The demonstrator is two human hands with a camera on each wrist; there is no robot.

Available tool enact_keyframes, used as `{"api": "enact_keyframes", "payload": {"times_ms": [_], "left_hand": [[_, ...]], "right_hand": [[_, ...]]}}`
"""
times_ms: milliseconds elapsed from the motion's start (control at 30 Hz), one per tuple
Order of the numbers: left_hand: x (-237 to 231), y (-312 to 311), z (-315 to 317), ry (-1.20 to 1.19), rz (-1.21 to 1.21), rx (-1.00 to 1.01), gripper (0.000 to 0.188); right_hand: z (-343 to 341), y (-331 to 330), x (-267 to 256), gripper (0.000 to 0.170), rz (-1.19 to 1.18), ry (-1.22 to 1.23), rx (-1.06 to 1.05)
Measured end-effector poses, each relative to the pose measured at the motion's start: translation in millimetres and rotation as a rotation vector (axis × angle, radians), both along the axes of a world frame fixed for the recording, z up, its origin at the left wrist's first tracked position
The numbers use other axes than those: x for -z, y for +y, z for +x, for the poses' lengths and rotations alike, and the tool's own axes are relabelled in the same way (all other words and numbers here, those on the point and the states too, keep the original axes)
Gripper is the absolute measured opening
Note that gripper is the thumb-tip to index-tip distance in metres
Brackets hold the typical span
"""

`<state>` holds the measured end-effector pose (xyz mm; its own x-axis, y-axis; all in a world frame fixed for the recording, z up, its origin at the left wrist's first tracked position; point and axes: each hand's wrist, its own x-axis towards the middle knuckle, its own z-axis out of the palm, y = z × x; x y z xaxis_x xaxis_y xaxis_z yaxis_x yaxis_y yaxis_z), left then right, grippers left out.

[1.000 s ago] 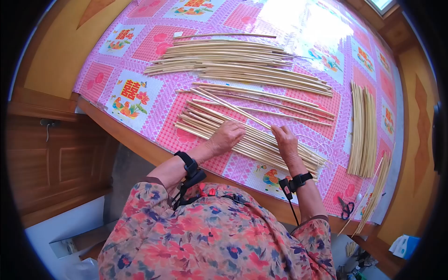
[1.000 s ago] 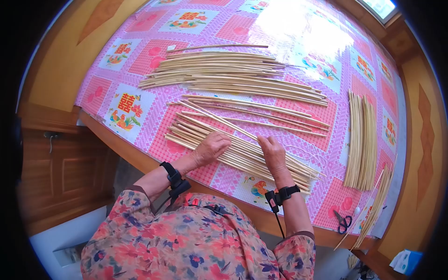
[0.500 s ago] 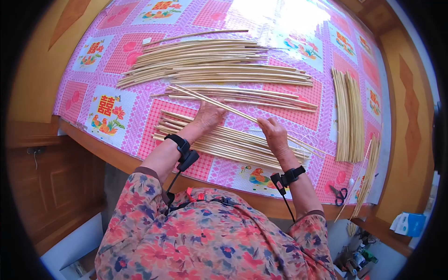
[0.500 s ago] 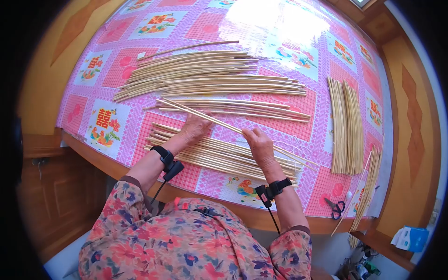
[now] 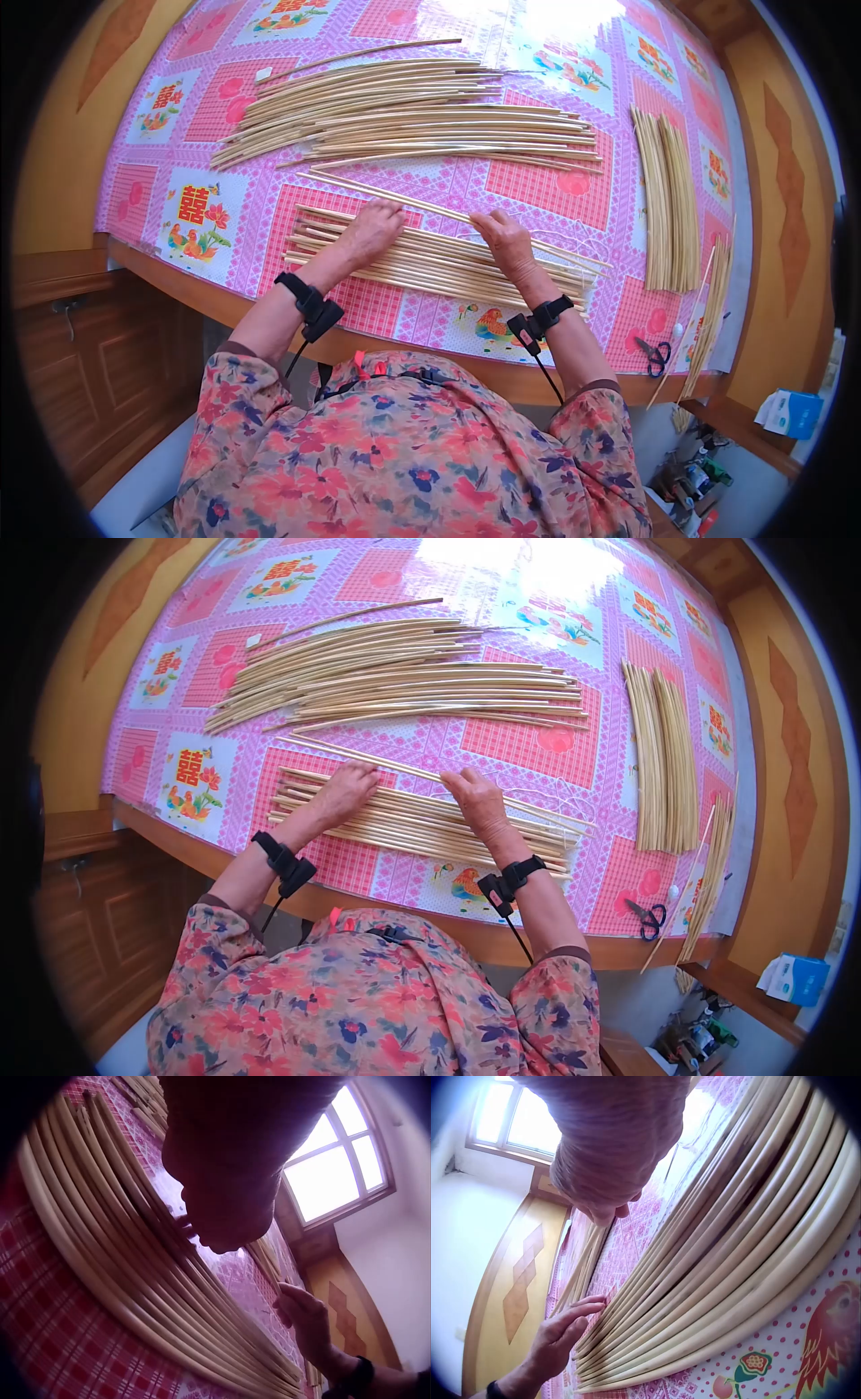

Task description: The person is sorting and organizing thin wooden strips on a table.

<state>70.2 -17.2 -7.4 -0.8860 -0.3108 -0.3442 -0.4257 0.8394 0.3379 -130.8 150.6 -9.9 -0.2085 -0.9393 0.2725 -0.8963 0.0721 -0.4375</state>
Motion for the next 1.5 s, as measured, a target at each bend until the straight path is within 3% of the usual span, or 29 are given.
{"api": "enact_keyframes", "payload": {"times_ms": [67,167,600,1500], "left_hand": [[2,10,19,0.513,-0.224,0.172,0.026],[-13,27,23,0.575,-0.135,0.254,0.030],[19,55,4,0.423,-0.179,0.209,0.050],[27,57,0,0.387,-0.206,0.207,0.050]], "right_hand": [[4,0,6,0.013,0.011,0.010,-0.003],[10,1,12,0.013,0.028,0.015,-0.013],[16,4,21,0.016,-0.030,0.058,-0.046],[20,1,25,0.013,-0.106,-0.002,-0.069]]}}
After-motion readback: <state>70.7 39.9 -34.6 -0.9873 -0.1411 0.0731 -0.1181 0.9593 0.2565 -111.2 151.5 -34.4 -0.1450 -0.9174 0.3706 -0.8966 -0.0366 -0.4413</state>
